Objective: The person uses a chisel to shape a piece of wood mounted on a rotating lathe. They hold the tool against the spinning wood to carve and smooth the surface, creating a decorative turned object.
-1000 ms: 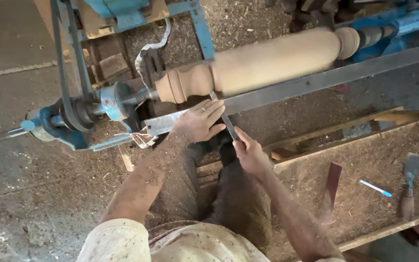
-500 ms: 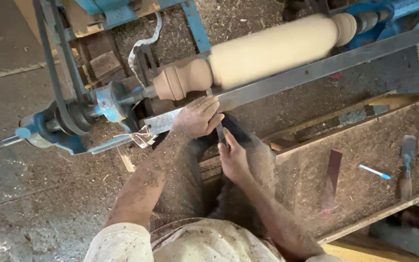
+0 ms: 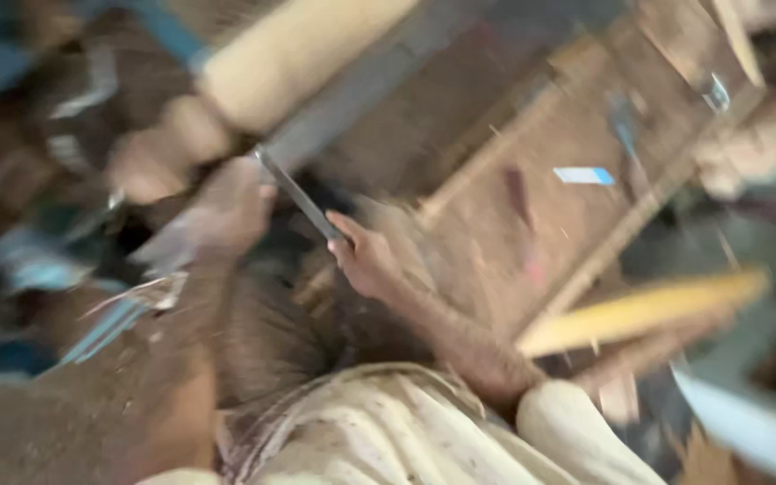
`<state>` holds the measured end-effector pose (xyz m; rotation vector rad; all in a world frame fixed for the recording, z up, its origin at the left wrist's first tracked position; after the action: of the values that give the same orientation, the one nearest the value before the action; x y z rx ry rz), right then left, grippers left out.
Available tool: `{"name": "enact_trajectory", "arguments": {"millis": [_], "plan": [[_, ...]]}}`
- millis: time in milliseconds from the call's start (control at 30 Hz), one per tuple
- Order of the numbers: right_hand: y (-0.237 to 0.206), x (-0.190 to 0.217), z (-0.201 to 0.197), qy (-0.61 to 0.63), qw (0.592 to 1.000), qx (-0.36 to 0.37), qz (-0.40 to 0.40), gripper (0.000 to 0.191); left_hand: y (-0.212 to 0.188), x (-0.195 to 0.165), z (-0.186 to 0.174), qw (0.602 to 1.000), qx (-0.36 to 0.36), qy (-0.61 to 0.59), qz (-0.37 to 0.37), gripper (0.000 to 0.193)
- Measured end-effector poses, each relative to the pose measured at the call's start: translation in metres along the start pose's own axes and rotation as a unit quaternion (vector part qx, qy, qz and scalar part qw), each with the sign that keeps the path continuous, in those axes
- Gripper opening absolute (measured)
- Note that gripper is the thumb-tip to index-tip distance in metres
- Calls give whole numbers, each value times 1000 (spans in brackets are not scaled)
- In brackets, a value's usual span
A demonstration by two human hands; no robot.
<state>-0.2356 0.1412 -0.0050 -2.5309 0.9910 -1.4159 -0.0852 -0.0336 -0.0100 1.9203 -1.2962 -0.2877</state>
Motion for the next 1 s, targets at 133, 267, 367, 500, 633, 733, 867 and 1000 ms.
{"name": "enact_trajectory", "arguments": {"millis": [133,267,367,500,633,733,867,1000], "plan": [[-38,-70,-67,-150,977,-93,115,48,-29,8,7,942,162,-272,-115,27],[-83,-115,-95,-176,950,-258,-28,62,-65,2,-2,954,149,-234,-115,22],[-106,-145,-85,-164,948,-273,-17,45,-97,-1,-20,926,241,-228,-181,23],[-95,-190,-125,-190,949,-251,32,28,-137,14,-77,919,300,-155,-204,22],[-37,-228,-280,-229,881,-408,68,37,-150,16,-122,940,290,-64,-169,21],[7,-228,-366,-264,853,-435,116,45,-158,12,-140,869,323,-52,-371,31],[52,-229,-398,-307,883,-276,222,58,-155,-10,-161,824,289,-68,-482,30],[65,-251,-403,-420,842,-183,285,67,-144,-26,-169,795,298,-82,-523,33]]}}
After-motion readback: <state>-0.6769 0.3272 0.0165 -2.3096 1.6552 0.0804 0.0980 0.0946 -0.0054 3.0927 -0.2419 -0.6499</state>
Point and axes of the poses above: each hand's wrist, its own y-axis towards the middle knuckle, its own z-axis out of the palm, x = y × z, the point moved 3 cm from there along y, towards the middle knuckle, and after that the axes turned 5 degrees about z, right-handed, at the moved point
